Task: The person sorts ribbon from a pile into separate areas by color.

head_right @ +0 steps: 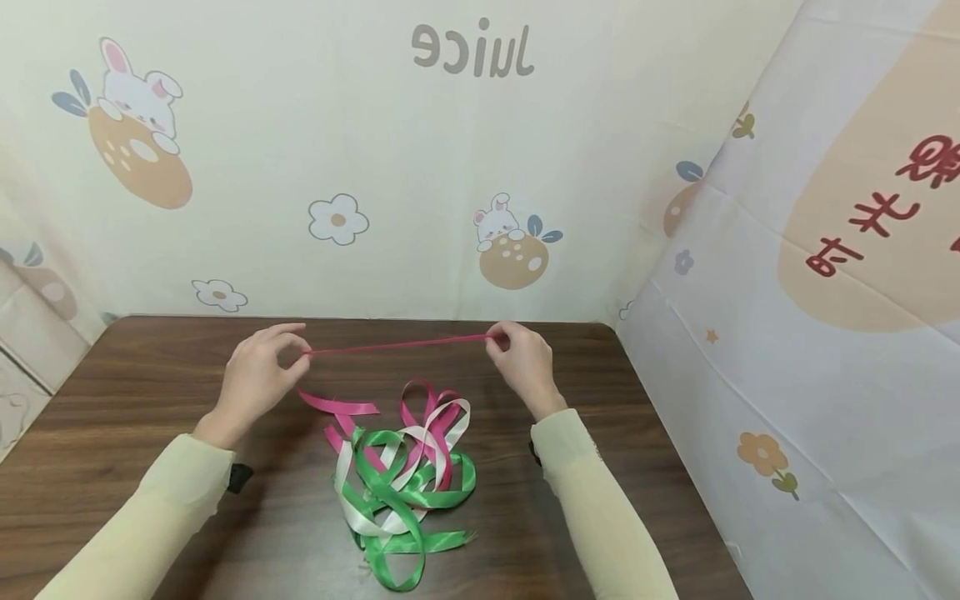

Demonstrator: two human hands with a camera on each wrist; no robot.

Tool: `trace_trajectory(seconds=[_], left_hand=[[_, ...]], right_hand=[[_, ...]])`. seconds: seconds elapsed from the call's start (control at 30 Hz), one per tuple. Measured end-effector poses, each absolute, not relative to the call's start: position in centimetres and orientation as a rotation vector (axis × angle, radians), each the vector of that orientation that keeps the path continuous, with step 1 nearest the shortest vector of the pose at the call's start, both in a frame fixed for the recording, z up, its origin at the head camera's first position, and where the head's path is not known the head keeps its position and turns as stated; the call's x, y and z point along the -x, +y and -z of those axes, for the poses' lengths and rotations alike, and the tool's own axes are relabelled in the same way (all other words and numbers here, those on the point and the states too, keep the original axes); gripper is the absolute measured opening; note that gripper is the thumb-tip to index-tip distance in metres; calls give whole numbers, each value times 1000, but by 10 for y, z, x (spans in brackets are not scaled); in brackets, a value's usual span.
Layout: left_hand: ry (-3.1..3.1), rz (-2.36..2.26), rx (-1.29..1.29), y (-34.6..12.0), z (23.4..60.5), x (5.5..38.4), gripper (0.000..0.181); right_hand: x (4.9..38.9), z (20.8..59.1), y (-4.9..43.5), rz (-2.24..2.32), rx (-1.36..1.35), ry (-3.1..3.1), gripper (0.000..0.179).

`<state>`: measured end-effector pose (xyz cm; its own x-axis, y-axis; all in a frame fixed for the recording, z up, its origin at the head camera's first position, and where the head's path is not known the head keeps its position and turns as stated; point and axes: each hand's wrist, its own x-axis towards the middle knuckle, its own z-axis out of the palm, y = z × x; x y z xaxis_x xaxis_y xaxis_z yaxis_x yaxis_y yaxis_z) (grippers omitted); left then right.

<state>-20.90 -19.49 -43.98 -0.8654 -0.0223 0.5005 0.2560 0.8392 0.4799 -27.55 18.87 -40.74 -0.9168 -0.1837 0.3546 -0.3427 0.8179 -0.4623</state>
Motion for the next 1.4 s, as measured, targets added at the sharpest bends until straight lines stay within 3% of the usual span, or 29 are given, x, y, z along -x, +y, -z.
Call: trace_trajectory(seconds=[1.4], left_hand=[[-2643, 867, 10, -275, 459, 212, 8]], right_hand=[[313, 433, 236, -795, -171, -2843, 19]])
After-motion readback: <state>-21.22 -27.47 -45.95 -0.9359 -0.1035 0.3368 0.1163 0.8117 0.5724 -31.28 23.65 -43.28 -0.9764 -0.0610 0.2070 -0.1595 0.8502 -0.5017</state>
